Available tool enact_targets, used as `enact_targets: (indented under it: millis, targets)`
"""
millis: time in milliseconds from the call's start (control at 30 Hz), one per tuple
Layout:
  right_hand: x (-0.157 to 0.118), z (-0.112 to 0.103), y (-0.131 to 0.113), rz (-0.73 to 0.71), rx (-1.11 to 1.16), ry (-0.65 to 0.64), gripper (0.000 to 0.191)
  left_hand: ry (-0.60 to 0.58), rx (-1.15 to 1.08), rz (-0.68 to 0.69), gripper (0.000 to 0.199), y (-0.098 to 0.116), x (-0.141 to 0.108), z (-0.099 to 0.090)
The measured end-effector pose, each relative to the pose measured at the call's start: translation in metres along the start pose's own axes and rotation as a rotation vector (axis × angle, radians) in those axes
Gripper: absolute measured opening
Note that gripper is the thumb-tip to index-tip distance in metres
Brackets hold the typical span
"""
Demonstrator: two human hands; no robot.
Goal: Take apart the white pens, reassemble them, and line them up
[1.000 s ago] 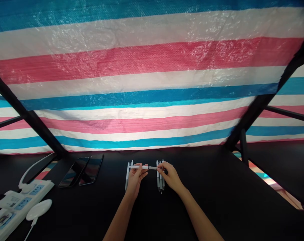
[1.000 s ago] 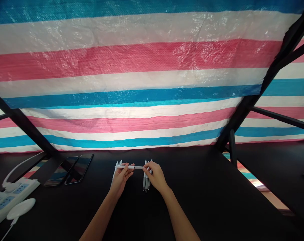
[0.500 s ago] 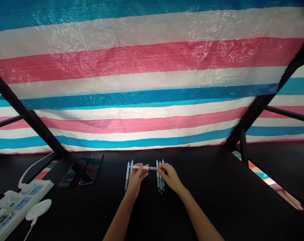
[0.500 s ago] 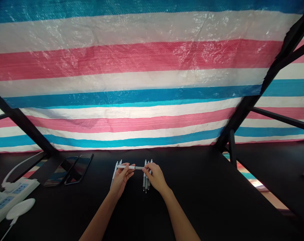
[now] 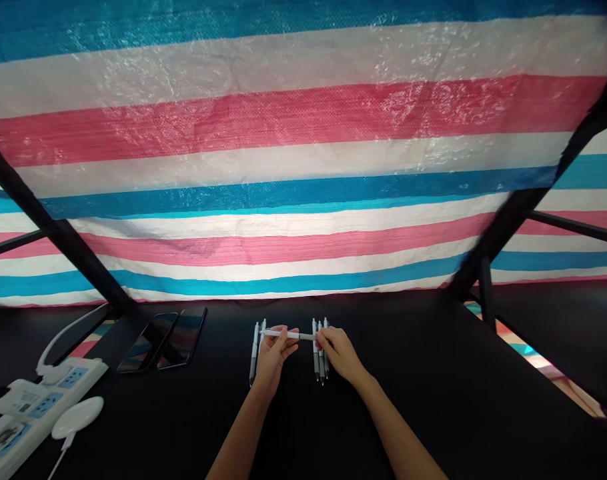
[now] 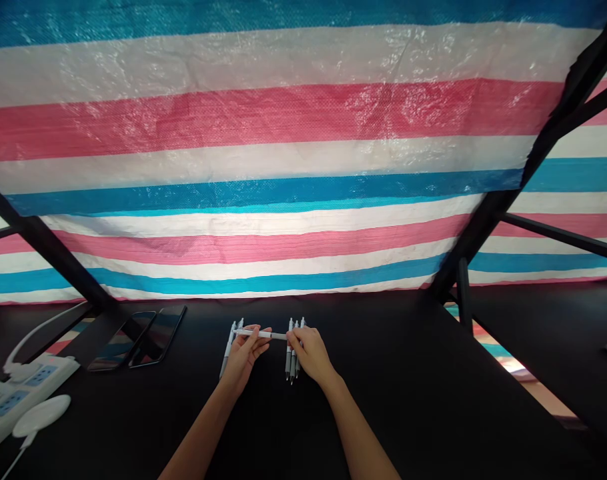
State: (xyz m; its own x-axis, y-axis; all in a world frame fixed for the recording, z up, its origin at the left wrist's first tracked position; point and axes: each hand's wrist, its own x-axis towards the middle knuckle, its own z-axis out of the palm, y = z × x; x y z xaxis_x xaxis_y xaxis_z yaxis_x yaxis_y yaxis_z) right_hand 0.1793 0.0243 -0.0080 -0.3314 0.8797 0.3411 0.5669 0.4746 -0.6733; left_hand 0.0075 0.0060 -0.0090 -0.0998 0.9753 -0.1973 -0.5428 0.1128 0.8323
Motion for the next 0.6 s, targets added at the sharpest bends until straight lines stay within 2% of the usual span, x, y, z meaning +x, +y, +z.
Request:
enact_targets:
  millis: [167, 233, 367, 500, 600]
  targets:
    - [-0.0009, -0.0002, 0.0037, -0.022, 0.040, 0.047, 0.020, 0.067, -0.018, -0.005, 0.020, 0.0036, -0.0002, 0.0016]
    - [-0.0007, 0.0010, 0.0062, -0.029, 0.025, 0.057, 0.019, 0.092, -0.021, -0.005, 0.019, 0.0050, 0.0003, 0.0023]
    - [0.0001, 0.0027, 0.0081, -0.045, -0.029, 0.047, 0.031, 0.082, -0.026, -0.006, 0.019, 0.0055, 0.0010, 0.0025]
    - [-0.0007, 0.0010, 0.0051, -0.039, 0.019, 0.062, 0.020, 0.065, -0.018, -0.003, 0.021, 0.0036, 0.0013, 0.0008]
    - [-0.0008, 0.0000, 0.0032, -0.037, 0.020, 0.050, 0.022, 0.033, -0.008, 0.013, 0.025, 0.0010, 0.0016, -0.0010]
